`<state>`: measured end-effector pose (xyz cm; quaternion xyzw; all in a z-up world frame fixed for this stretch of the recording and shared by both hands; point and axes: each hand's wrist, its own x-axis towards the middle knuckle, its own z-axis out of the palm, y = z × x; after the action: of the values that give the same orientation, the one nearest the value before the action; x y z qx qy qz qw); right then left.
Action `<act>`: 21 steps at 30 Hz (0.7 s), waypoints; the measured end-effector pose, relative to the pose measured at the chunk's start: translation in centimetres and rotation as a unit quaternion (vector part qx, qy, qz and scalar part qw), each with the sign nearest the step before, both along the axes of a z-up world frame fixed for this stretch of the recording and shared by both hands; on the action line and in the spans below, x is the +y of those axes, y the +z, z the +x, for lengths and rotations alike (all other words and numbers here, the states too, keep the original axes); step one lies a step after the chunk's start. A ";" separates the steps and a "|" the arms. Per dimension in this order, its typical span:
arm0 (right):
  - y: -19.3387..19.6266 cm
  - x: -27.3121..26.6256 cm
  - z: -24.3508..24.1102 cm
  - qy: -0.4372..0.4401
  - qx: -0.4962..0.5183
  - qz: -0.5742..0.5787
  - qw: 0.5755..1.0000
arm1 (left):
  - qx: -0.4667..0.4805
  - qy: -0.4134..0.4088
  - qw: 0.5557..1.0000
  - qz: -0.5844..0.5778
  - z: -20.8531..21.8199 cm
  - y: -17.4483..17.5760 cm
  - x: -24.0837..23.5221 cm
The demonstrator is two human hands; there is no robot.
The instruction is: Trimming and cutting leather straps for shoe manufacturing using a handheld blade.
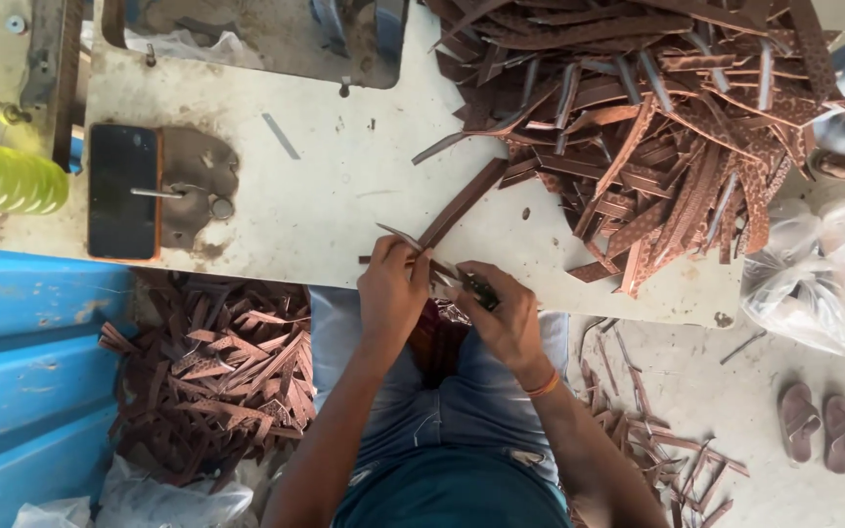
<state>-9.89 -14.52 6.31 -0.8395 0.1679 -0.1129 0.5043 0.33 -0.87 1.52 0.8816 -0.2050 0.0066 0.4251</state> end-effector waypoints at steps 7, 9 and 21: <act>-0.5 0.1 1.3 -0.020 -0.051 -0.194 0.980 | 0.115 0.014 0.990 -0.081 0.6 0.4 0.4; -0.4 -0.2 1.5 -0.014 -0.014 -0.194 0.981 | 0.120 0.013 0.990 -0.074 0.4 0.3 0.5; -1.9 -1.3 0.6 -0.026 -0.044 -0.225 0.973 | 0.078 0.005 0.986 -0.145 0.9 -1.1 0.6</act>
<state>-9.27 -15.82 4.44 -0.9210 0.1375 -0.1971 0.3067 1.24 -0.31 0.37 0.8095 -0.1640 -0.0310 0.5629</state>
